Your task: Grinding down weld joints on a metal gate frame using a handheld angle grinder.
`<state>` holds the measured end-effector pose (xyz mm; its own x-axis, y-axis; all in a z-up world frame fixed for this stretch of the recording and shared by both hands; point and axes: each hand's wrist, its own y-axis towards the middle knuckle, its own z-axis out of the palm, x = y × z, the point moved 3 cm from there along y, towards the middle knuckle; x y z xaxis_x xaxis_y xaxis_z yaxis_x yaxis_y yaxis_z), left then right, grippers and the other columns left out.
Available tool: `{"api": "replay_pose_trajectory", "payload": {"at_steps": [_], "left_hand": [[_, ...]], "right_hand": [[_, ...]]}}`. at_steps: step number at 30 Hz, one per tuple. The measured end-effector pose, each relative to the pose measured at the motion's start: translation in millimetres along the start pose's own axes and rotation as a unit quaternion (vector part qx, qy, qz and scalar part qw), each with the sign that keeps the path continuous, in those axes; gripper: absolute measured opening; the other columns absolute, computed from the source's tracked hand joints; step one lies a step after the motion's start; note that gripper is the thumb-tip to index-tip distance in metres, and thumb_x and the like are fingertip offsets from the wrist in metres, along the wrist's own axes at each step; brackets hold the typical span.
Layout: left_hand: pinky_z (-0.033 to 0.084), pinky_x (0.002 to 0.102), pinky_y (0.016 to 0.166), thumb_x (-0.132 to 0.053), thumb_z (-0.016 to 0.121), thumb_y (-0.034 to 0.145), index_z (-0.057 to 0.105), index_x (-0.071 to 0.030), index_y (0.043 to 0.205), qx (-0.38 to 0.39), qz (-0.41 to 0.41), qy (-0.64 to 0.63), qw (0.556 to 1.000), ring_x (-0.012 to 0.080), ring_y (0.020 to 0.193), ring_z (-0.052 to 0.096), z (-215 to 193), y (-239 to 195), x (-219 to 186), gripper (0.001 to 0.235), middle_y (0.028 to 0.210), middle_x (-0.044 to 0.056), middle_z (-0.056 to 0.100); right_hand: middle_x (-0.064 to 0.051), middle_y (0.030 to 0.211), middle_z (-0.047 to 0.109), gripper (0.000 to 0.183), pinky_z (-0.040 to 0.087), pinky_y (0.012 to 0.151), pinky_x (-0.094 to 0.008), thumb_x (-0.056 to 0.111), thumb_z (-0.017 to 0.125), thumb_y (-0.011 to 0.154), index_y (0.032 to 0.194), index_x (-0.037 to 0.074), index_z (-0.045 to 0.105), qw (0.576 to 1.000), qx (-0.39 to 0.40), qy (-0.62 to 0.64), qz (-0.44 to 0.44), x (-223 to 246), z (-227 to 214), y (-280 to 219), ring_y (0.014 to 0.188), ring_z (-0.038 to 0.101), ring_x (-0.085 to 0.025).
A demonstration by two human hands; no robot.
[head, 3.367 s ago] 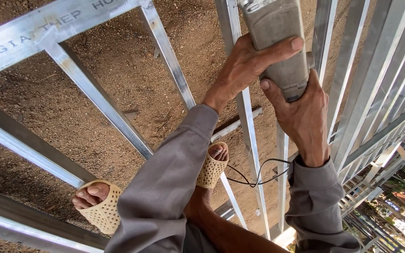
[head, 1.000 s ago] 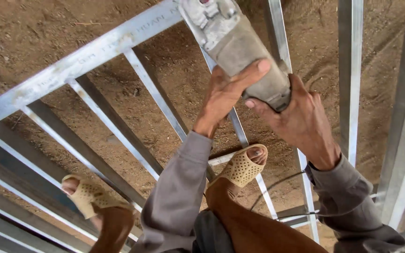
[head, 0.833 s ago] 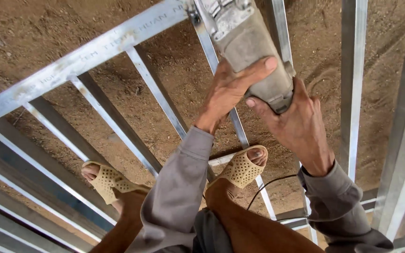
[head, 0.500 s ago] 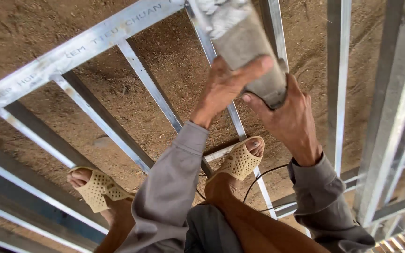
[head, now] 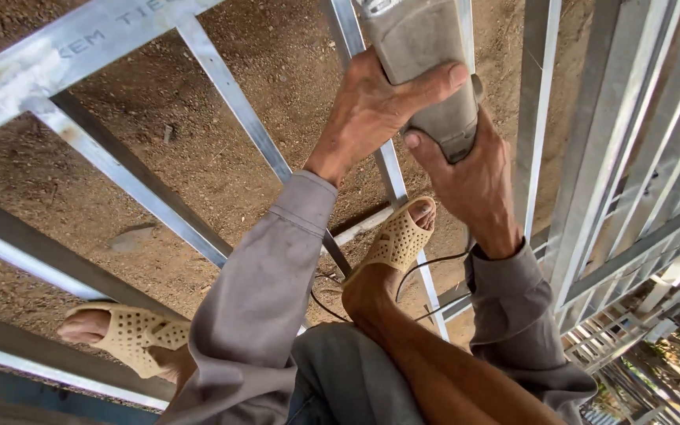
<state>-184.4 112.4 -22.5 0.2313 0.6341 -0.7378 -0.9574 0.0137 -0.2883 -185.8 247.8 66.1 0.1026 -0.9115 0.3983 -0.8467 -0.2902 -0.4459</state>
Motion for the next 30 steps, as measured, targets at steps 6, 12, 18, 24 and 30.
{"api": "replay_pose_trajectory", "payload": {"at_steps": [6, 12, 18, 24, 30], "left_hand": [[0.076, 0.043, 0.08, -0.058, 0.073, 0.078, 0.064, -0.005, 0.111, 0.02, -0.004, 0.03, 0.999, 0.0308, 0.098, 0.081, -3, 7, 4, 0.063, 0.106, 0.013, 0.075], [0.076, 0.04, 0.075, -0.057, 0.075, 0.077, 0.068, -0.005, 0.108, 0.002, -0.004, 0.041, 0.999, 0.0284, 0.091, 0.082, -1, 4, 7, 0.061, 0.102, 0.012, 0.078], [0.076, 0.045, 0.085, -0.054, 0.077, 0.077, 0.066, -0.005, 0.112, 0.001, -0.012, 0.018, 1.0, 0.0325, 0.104, 0.081, 1, 2, 13, 0.061, 0.11, 0.015, 0.076], [0.075, 0.044, 0.084, -0.054, 0.075, 0.082, 0.067, -0.008, 0.114, 0.003, 0.018, 0.037, 0.999, 0.0309, 0.104, 0.081, 0, 0, 10, 0.057, 0.112, 0.013, 0.077], [0.076, 0.046, 0.086, -0.06, 0.077, 0.076, 0.064, -0.008, 0.121, -0.004, 0.0, 0.027, 1.0, 0.0326, 0.109, 0.08, -1, 3, 14, 0.071, 0.119, 0.015, 0.076]], "right_hand": [[-0.003, 0.075, 0.053, 0.066, 0.043, 0.045, -0.033, 0.064, 0.063, 0.089, 0.113, 0.004, 0.055, 0.999, -0.02, -0.001, 0.05, 16, -3, -1, 0.056, 0.047, -0.015], [-0.004, 0.074, 0.056, 0.066, 0.046, 0.045, -0.033, 0.066, 0.064, 0.088, 0.105, 0.002, 0.054, 0.999, -0.012, -0.006, 0.033, 11, -3, -3, 0.054, 0.05, -0.015], [-0.005, 0.08, 0.058, 0.066, 0.05, 0.047, -0.032, 0.063, 0.063, 0.089, 0.113, 0.002, 0.054, 0.999, 0.008, 0.015, 0.033, 19, -7, -5, 0.058, 0.053, -0.016], [-0.007, 0.075, 0.056, 0.067, 0.043, 0.047, -0.037, 0.064, 0.067, 0.088, 0.109, 0.002, 0.056, 0.998, -0.014, -0.03, 0.044, 15, -11, -6, 0.057, 0.05, -0.02], [-0.005, 0.073, 0.056, 0.062, 0.041, 0.047, -0.036, 0.064, 0.067, 0.088, 0.103, 0.005, 0.054, 0.998, -0.021, -0.026, 0.052, 18, -9, -7, 0.056, 0.049, -0.018]]}}
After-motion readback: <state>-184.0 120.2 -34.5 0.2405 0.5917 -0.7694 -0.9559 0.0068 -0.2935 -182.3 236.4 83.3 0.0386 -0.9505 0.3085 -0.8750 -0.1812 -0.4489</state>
